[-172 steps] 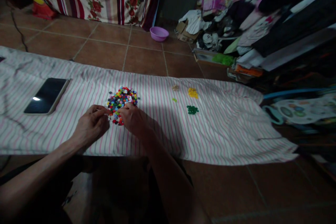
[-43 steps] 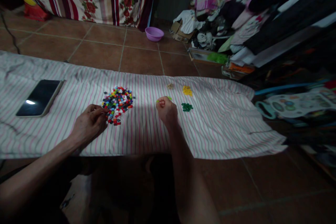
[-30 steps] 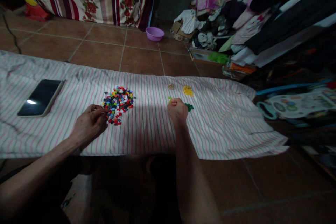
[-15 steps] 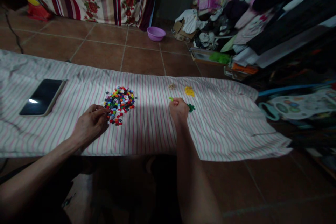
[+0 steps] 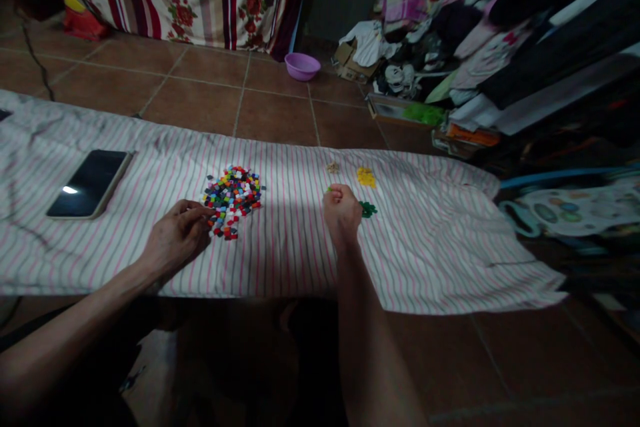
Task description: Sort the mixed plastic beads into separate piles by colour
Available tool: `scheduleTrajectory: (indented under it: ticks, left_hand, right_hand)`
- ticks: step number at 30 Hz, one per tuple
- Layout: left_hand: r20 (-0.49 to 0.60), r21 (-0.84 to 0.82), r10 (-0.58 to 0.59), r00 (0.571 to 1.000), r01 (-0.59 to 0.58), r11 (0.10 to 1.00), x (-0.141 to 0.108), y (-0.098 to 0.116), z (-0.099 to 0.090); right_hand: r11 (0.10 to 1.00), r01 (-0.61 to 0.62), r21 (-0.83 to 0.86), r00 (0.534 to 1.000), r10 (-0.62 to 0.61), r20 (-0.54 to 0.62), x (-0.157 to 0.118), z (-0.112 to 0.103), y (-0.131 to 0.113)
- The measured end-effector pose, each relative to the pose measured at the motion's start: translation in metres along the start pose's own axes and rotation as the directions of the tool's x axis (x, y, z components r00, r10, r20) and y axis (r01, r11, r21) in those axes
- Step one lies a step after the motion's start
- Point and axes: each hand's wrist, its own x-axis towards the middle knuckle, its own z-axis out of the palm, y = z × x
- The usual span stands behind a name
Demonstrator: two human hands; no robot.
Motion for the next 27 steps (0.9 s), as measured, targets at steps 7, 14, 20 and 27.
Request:
scheduleTrajectory:
  ticks: [7,14,20,27]
  left_hand:
    - [-0.001,-0.036,0.039,0.999,-0.039,0.999,-0.001,-0.005,0.002]
    - [0.002,-0.051,0.097,0.995,-0.097,0.994,-0.002,-0.010,0.003]
    - [0.001,-0.083,0.141,0.990,-0.140,0.987,-0.004,-0.014,0.005]
    - [0.005,-0.103,0.128,0.992,-0.127,0.987,-0.005,-0.016,0.003]
  right_hand:
    - [0.936,0.213,0.282,0.961,-0.253,0.113,-0.028,0.013,-0.051]
    - [0.724,0.517,0.456,0.704,-0.663,0.253,-0.065,0.038,-0.093]
    - [0.661,0.631,0.406,0.572,-0.750,0.332,-0.073,0.054,-0.104]
    - [0.690,0.663,0.291,0.575,-0.718,0.393,-0.074,0.055,-0.111]
